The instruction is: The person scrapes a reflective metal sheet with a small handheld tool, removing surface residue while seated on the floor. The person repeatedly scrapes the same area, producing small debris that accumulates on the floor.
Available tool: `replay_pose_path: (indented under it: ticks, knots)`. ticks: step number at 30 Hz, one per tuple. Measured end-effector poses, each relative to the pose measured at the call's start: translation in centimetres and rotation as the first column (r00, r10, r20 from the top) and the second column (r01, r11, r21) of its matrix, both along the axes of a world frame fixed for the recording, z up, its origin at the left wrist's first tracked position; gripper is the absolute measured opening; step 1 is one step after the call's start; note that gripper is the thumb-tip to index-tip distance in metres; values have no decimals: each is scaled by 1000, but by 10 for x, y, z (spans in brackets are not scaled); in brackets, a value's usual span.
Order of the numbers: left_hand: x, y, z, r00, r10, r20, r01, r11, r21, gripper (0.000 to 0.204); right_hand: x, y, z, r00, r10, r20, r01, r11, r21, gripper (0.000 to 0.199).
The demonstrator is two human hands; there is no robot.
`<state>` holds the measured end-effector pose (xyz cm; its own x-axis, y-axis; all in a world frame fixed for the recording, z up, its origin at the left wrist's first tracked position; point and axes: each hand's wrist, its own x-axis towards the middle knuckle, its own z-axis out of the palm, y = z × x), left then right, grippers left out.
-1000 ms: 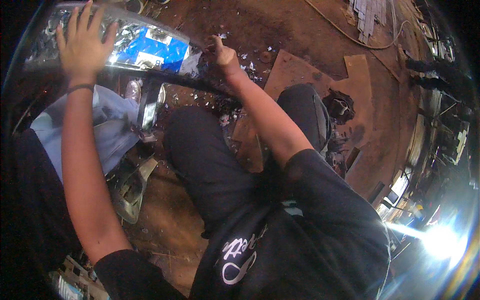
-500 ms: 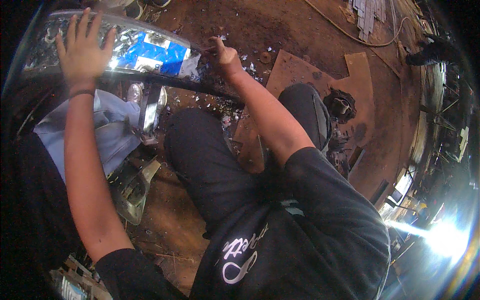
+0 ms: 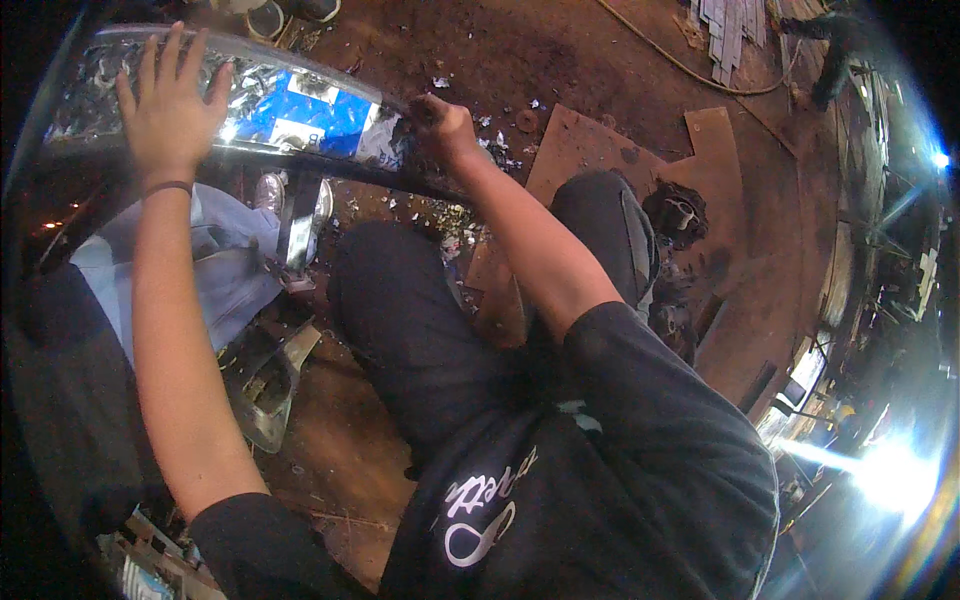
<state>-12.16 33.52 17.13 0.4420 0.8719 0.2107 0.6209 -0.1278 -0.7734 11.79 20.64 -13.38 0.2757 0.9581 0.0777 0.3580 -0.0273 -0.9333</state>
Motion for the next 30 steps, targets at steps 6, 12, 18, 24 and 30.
replay_pose_path:
  ticks: [6, 12, 18, 24, 30]
  knots:
    - [-2, 3, -2, 999, -31, 14, 31, 999, 10, 56, 6, 3, 8, 983, 88, 159, -95, 995, 33, 22]
    - [-2, -4, 0, 999, -24, 34, 24, 1000, -4, 55, -6, 3, 31, 893, 111, 437, -98, 994, -52, 20]
    - [-1, -2, -1, 999, -34, 30, 34, 999, 19, 54, -12, 15, 36, 750, 221, 624, -110, 971, -213, 23]
    - [-4, -1, -1, 998, -56, 35, 56, 998, 13, 55, -31, 20, 44, 868, 171, 466, 37, 914, -404, 31]
    - [-4, 1, 0, 997, -75, 21, 74, 996, 41, 53, -26, 5, 16, 979, -172, 109, 191, 962, -197, 29]
